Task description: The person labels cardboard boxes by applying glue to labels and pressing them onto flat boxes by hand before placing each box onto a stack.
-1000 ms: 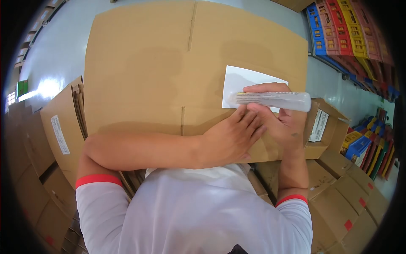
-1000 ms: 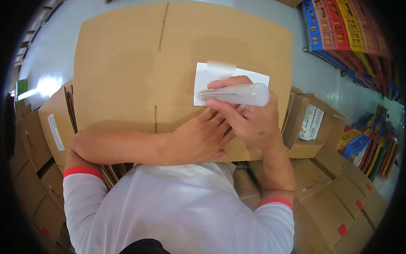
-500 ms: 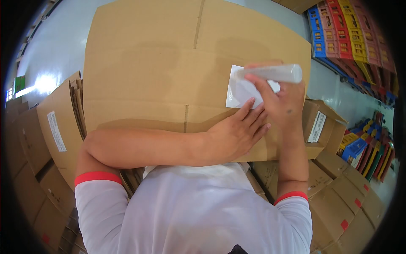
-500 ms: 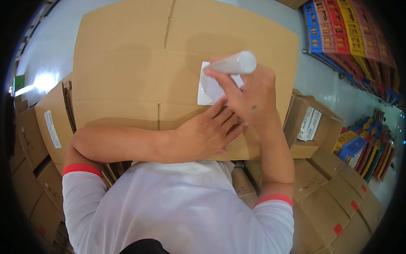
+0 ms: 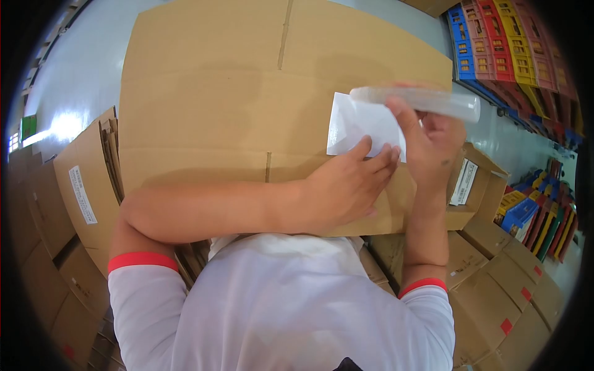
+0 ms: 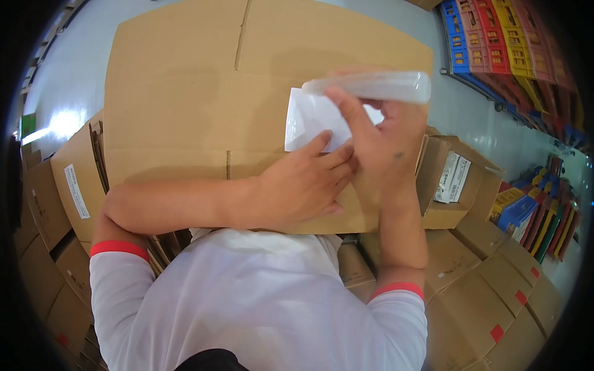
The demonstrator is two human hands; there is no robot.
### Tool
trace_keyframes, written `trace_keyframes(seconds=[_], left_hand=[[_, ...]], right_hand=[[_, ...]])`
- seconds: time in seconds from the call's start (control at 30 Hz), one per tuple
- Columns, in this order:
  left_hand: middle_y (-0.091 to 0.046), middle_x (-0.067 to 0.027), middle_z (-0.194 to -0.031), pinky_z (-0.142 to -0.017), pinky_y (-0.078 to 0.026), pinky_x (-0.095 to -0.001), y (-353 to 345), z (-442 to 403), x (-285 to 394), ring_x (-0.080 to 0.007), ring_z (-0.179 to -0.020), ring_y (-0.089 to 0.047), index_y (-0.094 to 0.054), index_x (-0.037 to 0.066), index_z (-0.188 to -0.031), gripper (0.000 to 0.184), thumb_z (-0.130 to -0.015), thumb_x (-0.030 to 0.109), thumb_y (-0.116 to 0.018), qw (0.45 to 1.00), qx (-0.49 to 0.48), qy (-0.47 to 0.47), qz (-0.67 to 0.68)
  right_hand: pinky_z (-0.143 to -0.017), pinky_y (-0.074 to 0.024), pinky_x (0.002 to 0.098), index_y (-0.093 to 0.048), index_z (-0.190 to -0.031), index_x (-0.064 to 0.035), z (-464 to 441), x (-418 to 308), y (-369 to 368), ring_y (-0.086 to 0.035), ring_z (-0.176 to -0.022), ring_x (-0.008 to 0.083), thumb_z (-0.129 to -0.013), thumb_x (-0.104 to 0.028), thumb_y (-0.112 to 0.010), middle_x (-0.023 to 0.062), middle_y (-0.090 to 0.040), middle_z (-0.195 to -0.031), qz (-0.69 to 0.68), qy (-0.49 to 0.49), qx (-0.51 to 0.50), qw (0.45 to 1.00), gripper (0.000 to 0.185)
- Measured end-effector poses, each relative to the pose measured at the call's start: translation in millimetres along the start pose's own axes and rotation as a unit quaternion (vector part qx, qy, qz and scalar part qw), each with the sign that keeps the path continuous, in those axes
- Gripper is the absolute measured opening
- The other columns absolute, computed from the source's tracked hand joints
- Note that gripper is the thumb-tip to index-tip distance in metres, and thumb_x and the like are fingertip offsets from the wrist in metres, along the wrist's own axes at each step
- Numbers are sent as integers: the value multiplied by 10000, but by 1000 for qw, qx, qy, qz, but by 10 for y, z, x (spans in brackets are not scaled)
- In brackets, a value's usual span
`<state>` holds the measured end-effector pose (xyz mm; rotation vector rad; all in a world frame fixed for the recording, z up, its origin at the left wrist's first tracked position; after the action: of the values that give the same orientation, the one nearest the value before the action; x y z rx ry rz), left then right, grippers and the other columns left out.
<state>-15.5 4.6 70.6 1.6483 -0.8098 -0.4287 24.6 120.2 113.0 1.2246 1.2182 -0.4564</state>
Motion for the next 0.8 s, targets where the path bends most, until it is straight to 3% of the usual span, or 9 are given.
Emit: trace_keyframes(seconds=[0.07,0.27,0.33,0.37,0.5,0.57,0.8], left_hand=[[-657,-104,-1334,-1147,-397,-580,66,-52,-67,-289,-1344,-519,-724,47,-1261,596,-983,557,-591,1000,15,18,5],[-609,-105,-1414,-1188,-348,-669,-44,-87,-102,-302,-1395,-481,-675,49,-1342,659,-943,573,-638,998,-27,31,41],[-594,-111,-1445,-1181,-336,-689,-44,-89,-101,-309,-1443,-440,-671,39,-1356,652,-970,560,-609,998,-32,28,47],[-578,-117,-1477,-1175,-324,-709,-45,-93,-103,-315,-1491,-399,-667,28,-1371,646,-996,548,-581,998,-35,27,51],[-547,-114,-1510,-1184,-309,-700,-68,-138,-125,-310,-1492,-391,-602,43,-1449,676,-1006,552,-569,996,-43,29,79],[-503,-96,-1534,-1179,-337,-671,-43,-137,-131,-275,-1482,-397,-555,84,-1493,732,-954,573,-635,996,-39,46,61],[-467,-93,-1576,-1197,-300,-673,-18,-193,-95,-281,-1495,-383,-516,91,-1525,752,-949,556,-649,994,-59,40,86]], right_hand=[[-832,-580,299,-724,-1102,58,-63,76,49,-737,-931,179,-916,-3,-787,116,-770,-1045,-25,-30,38,999,205],[-829,-587,309,-720,-1110,56,-111,152,-186,-729,-914,165,-937,-48,-788,113,-769,-1028,0,-3,-30,1000,213],[-715,-604,301,-765,-1031,40,-129,135,-170,-760,-795,180,-883,-85,-824,92,-790,-923,-28,43,8,999,202],[-715,-604,301,-765,-1031,40,-120,127,-143,-760,-795,180,-883,-85,-824,92,-790,-923,-27,42,11,999,202],[-715,-595,298,-754,-1041,51,-55,261,141,-750,-796,168,-906,-89,-817,92,-788,-906,-24,-2,49,999,205],[-719,-591,291,-750,-1037,58,28,410,366,-744,-799,158,-916,-94,-814,95,-787,-907,-11,-11,76,997,204],[-750,-577,265,-735,-1032,70,386,837,1139,-712,-815,123,-938,-95,-808,91,-773,-920,19,-64,187,980,204]])
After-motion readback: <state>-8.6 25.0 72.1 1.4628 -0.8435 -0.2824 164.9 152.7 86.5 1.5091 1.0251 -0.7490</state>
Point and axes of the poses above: each hand's wrist, its own z-axis away from the middle knuckle, its own y-axis out of the back of the hand, x = y × z, the point moved 8 cm from there along -z, towards the middle knuckle
